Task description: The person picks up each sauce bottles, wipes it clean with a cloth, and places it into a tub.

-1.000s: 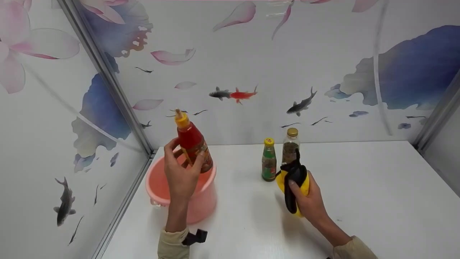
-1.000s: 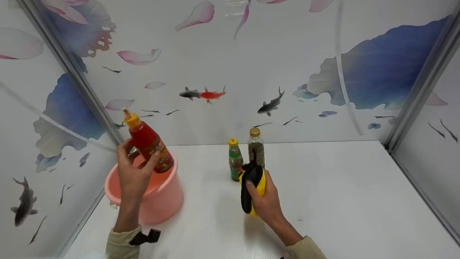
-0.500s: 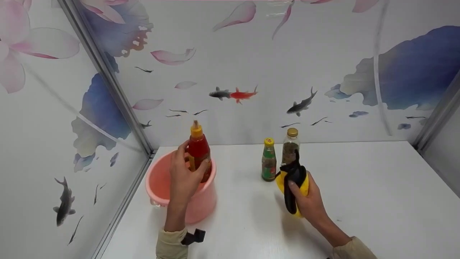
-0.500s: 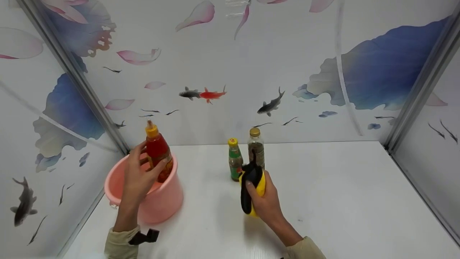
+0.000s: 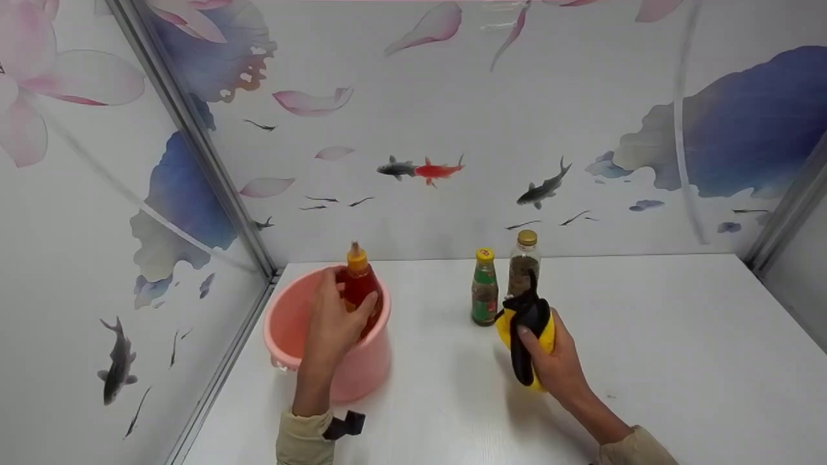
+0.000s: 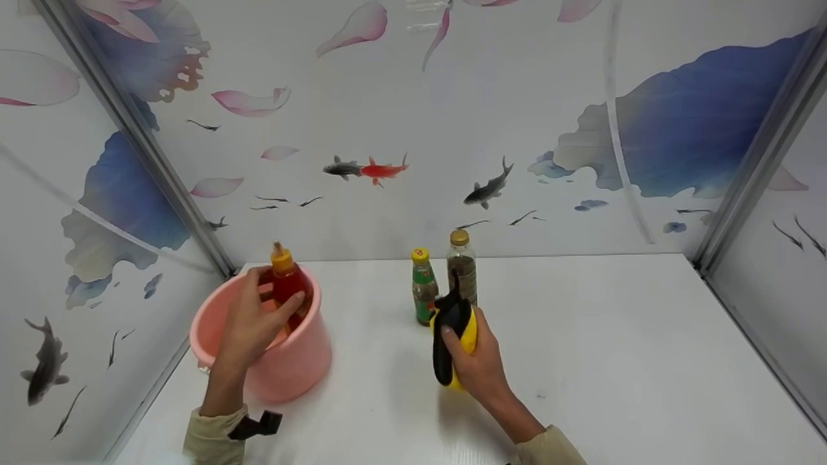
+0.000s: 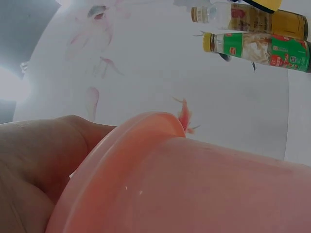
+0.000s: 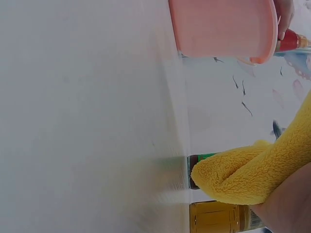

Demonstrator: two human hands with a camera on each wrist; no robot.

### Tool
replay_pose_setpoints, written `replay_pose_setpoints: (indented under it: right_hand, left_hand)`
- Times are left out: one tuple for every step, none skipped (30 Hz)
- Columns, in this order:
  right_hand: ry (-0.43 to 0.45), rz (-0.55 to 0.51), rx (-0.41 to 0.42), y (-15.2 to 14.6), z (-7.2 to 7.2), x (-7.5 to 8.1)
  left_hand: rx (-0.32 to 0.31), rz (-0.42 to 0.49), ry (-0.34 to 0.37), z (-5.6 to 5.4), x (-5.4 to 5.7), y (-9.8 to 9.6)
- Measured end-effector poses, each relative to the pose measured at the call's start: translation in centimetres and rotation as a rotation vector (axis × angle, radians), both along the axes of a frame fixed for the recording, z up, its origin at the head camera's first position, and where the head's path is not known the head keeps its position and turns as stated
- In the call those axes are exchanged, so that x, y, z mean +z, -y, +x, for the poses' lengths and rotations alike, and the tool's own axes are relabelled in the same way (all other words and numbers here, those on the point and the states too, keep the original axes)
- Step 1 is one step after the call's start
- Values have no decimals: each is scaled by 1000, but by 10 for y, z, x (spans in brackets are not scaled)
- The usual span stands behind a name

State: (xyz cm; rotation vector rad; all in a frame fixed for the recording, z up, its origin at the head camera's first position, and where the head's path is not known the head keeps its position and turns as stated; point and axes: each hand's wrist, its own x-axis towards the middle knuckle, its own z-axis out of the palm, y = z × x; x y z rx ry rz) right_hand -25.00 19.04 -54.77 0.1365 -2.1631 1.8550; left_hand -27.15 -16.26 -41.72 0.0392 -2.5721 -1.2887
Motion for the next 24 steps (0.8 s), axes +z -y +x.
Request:
replay_pose_setpoints:
  right_hand:
    - [-7, -2, 3, 0, 0, 0]
    - [-15, -4, 7, 0, 0, -1]
    - [-18, -4, 8, 0, 0, -1]
    - [-21, -5, 9, 0, 0, -1]
    - [-24, -6, 10, 0, 0, 0]
    - [-26, -7, 11, 0, 0, 0]
    - [-28, -8, 12, 0, 0, -1]
    - [-29, -10, 13, 0, 0, -1]
    - [-31, -12, 12, 0, 0, -1]
    - [-32, -12, 12, 0, -1, -1]
    - [-32, -12, 13, 0, -1, 0]
    - [-31, -12, 12, 0, 0, 0]
    - [-29, -12, 13, 0, 0, 0]
    - [-28, -12, 13, 0, 0, 0]
    - [-27, -12, 14, 0, 0, 0]
    - [-24, -10, 15, 0, 1, 1]
    - [-22, -8, 14, 0, 1, 1]
    - [-18, -6, 11, 0, 0, 1]
    - [-15, -6, 10, 0, 0, 1]
    - [-12, -6, 8, 0, 0, 1]
    - [-7, -4, 5, -1, 0, 1]
    - [-4, -3, 4, -1, 0, 2]
    - [-2, -6, 3, -1, 0, 2]
    - [1, -10, 3, -1, 0, 3]
  left_hand:
    - [-4, -7, 2, 0, 0, 0]
    - [-8, -16, 4, 1, 0, 0]
    - [-13, -19, 5, 1, -1, 0]
    - [-16, -18, 9, 1, -1, 0]
    - [-18, -14, 12, 2, -1, 0]
    - [-17, -8, 15, 2, -1, 0]
    - [-16, -2, 16, 2, -1, 0]
    - [-14, 3, 12, 2, -1, 1]
    - [-12, 12, 9, 2, 0, 1]
    - [-11, 14, 6, 2, 0, 1]
    - [-10, 14, 3, 2, 1, 1]
    - [-10, 13, 0, 2, 1, 2]
    - [-12, 12, -2, 2, 1, 2]
    - [-14, 9, -4, 2, 1, 2]
    - [-14, 6, -7, 3, 1, 2]
    - [-14, 1, -10, 3, 1, 2]
    - [-13, -5, -14, 3, 1, 2]
    - [-12, -13, -20, 3, 1, 1]
    - [-11, -21, -27, 4, 2, 1]
    - [-9, -31, -35, 4, 2, 0]
    - [-7, -40, -44, 5, 3, 0]
    - [-3, -48, -53, 5, 4, -1]
    - [3, -59, -65, 6, 5, -3]
    - [10, -69, -79, 7, 6, -4]
